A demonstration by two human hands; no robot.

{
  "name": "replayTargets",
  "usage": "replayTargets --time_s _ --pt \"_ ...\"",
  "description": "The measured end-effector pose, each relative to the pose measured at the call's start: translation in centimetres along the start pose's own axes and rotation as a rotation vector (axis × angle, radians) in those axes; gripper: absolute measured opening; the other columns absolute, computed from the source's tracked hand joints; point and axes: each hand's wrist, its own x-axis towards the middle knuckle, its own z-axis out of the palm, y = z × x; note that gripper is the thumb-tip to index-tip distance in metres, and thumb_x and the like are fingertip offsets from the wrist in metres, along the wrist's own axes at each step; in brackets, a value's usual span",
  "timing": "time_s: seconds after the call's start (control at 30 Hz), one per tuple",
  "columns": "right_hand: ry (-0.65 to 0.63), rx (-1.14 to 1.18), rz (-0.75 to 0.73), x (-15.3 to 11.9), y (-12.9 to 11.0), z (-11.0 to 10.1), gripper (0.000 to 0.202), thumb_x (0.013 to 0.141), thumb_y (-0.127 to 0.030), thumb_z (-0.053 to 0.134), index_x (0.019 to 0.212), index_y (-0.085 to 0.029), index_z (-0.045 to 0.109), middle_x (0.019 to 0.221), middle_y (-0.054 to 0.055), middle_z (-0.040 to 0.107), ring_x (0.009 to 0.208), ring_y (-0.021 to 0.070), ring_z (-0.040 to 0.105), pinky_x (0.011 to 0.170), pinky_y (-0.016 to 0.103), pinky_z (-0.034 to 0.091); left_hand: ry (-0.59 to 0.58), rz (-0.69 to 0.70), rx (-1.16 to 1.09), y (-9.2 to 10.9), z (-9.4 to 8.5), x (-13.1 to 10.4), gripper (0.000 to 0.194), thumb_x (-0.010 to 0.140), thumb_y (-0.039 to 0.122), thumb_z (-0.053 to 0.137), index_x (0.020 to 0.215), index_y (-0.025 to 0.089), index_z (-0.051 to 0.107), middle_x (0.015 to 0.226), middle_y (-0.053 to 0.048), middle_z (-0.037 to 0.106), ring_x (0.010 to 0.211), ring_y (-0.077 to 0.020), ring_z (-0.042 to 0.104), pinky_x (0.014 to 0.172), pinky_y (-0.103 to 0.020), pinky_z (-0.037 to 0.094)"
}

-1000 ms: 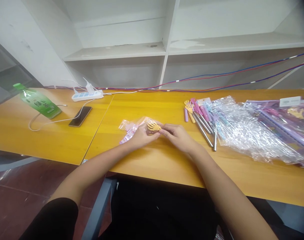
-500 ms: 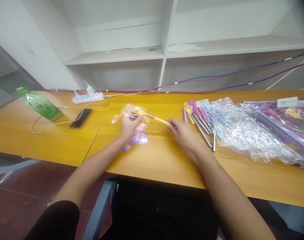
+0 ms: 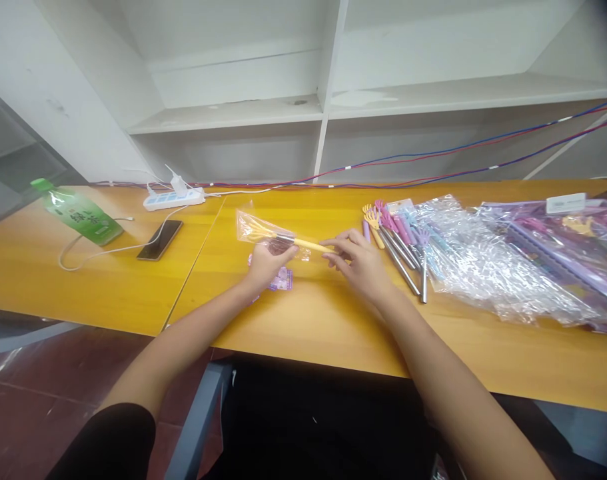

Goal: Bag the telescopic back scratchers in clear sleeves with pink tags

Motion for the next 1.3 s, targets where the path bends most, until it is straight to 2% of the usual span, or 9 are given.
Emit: replayTargets --time_s 0.13,0.23,0.5,0.6,0.67,0.77,0.93,1.1,1.3 --pt "0.013 0.182 0.063 -0.2 -0.5 1.1 0.045 0.097 -0.068 0.071 0.107 -0.025 0.064 0.099 0.004 0.06 0.066 0.0158 0.067 0.063 0.034 0.06 -0.199 0.054 0.045 -0.5 0.9 -1.4 0.037 0.074 0.039 0.093 0.102 0.021 0.078 0.098 -0.005 0.079 0.091 -0.0197 0.073 0.085 -0.032 0.058" --pt "0.024 0.279 0.109 -0.2 -0.6 1.6 0.052 0.091 -0.071 0.077 0.104 -0.026 0.056 0.097 0.002 0.062 0.067 0.0165 0.07 0.063 0.033 0.06 -0.265 0.026 0.009 -0.7 1.3 -2.1 0.041 0.079 0.043 0.09 0.111 0.023 0.075 0.097 -0.004 0.077 0.086 -0.0171 0.071 0.082 -0.03 0.056" --pt "0.044 0.165 -0.022 -0.1 -1.1 0.3 0.023 0.105 -0.047 0.067 0.116 -0.027 0.071 0.114 0.011 0.076 0.098 0.0243 0.075 0.094 0.046 0.063 -0.15 -0.022 -0.116 -0.5 1.1 -1.4 0.048 0.069 0.042 0.098 0.108 0.024 0.077 0.1 -0.003 0.079 0.086 -0.0167 0.072 0.083 -0.031 0.058" --pt "0.04 0.139 -0.032 -0.2 -1.3 0.1 0.018 0.104 -0.042 0.069 0.113 -0.027 0.074 0.112 0.009 0.08 0.097 0.0246 0.076 0.091 0.044 0.063 -0.132 -0.044 -0.145 -0.5 1.1 -1.3 0.046 0.067 0.041 0.099 0.105 0.024 0.079 0.1 -0.003 0.08 0.084 -0.0159 0.073 0.082 -0.03 0.059" --pt "0.037 0.109 -0.008 -0.3 -1.4 0.1 0.019 0.102 -0.043 0.072 0.11 -0.026 0.076 0.108 0.009 0.082 0.093 0.0247 0.077 0.079 0.04 0.062 -0.149 -0.054 -0.149 -0.7 1.1 -1.3 0.049 0.066 0.041 0.1 0.107 0.024 0.079 0.098 -0.003 0.08 0.085 -0.0165 0.073 0.082 -0.03 0.06" --pt "0.013 0.082 0.028 -0.5 -1.7 0.4 0.023 0.099 -0.048 0.075 0.105 -0.026 0.078 0.102 0.008 0.083 0.081 0.0236 0.075 0.067 0.037 0.057 -0.259 -0.051 -0.113 -1.2 1.2 -1.6 0.046 0.07 0.044 0.097 0.106 0.023 0.08 0.098 -0.006 0.081 0.091 -0.0202 0.075 0.085 -0.033 0.061" --pt "0.006 0.068 -0.042 -0.8 -1.6 0.8 0.023 0.098 -0.05 0.078 0.095 -0.027 0.078 0.093 0.004 0.083 0.061 0.0171 0.061 0.068 0.037 0.056 -0.444 0.008 -0.063 -2.0 1.2 -2.0 0.037 0.082 0.04 0.092 0.111 0.022 0.08 0.106 -0.008 0.081 0.096 -0.0195 0.075 0.087 -0.032 0.06" --pt "-0.003 0.044 -0.12 -1.0 -1.3 1.0 0.019 0.099 -0.045 0.078 0.096 -0.026 0.078 0.093 0.003 0.082 0.059 0.0151 0.059 0.065 0.034 0.054 -0.501 -0.013 -0.097 -2.0 0.9 -1.6 0.047 0.077 0.042 0.096 0.114 0.02 0.078 0.102 -0.007 0.079 0.092 -0.0191 0.074 0.086 -0.032 0.059" --pt "0.035 -0.003 -0.329 -0.9 -1.5 1.5 0.007 0.1 -0.031 0.079 0.097 -0.025 0.075 0.087 0.001 0.081 0.057 0.0122 0.058 0.062 0.031 0.049 -0.666 -0.061 -0.034 -1.4 0.4 -1.3 0.045 0.08 0.046 0.093 0.111 0.017 0.076 0.116 -0.01 0.074 0.107 -0.0212 0.07 0.095 -0.033 0.053"
